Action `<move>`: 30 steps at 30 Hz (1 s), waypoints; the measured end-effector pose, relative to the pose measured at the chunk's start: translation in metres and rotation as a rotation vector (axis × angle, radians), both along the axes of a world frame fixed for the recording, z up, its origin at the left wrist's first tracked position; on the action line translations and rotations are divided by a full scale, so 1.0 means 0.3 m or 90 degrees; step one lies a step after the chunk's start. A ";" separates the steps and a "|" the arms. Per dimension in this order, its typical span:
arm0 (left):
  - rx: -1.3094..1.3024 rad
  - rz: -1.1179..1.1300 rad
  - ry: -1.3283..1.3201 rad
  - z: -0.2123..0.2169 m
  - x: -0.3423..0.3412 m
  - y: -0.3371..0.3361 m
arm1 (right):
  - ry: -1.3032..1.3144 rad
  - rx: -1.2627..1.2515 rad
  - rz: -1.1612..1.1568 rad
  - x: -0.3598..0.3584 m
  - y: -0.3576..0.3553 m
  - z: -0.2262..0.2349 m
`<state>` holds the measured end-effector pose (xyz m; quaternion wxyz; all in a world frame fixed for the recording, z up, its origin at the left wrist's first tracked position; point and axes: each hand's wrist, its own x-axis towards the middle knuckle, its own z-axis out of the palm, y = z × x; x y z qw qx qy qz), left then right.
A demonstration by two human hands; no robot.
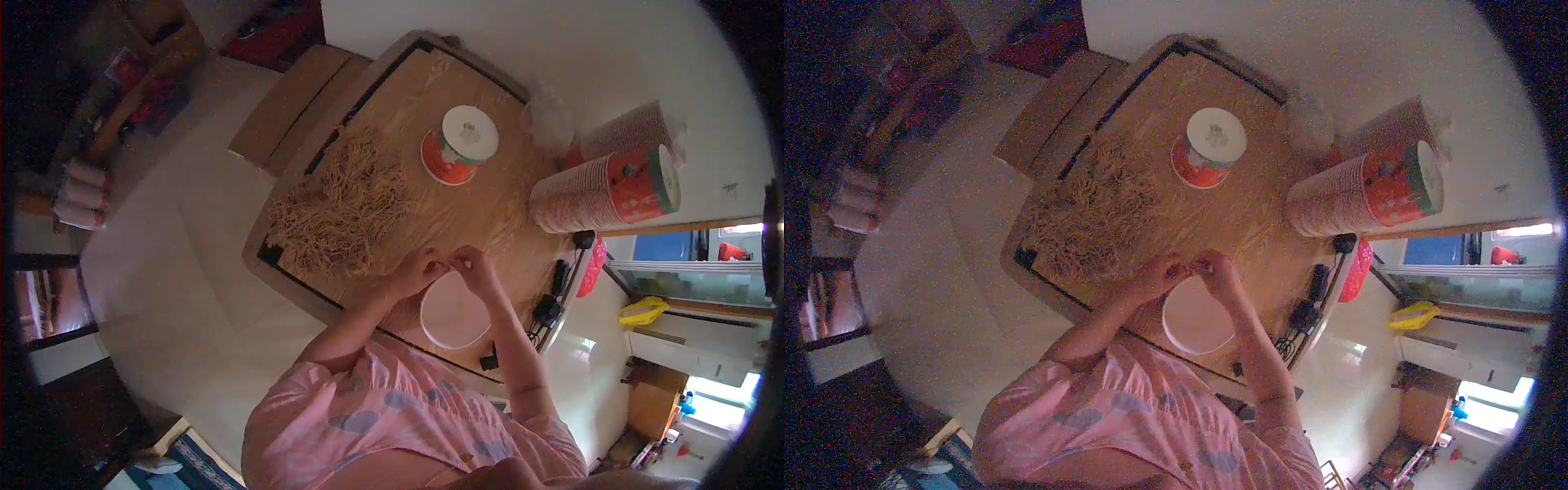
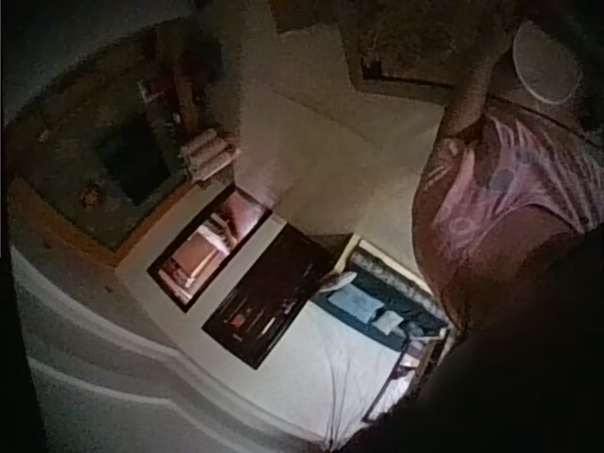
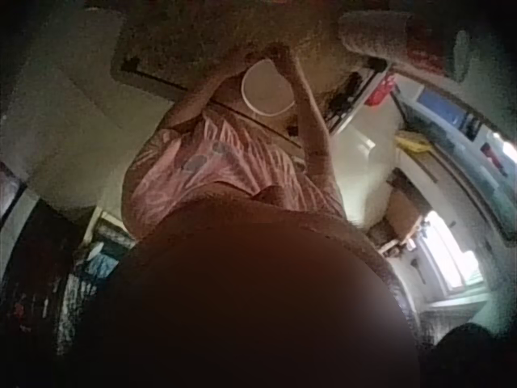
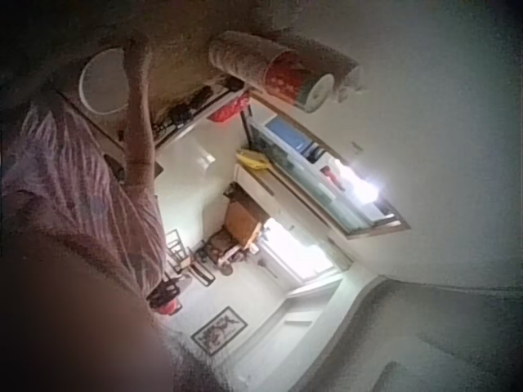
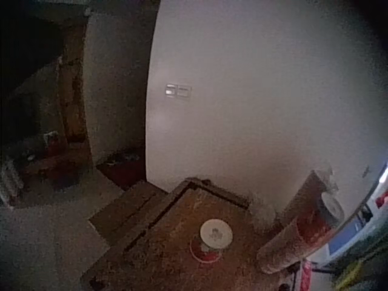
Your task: Stack and unstack decorative paper bowls on a wooden table.
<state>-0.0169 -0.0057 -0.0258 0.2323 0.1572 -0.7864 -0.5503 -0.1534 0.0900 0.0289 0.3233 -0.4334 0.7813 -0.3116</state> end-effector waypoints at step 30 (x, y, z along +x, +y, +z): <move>0.928 0.144 -0.123 0.064 0.006 0.002 | 0.358 -0.178 -0.203 0.221 0.021 0.022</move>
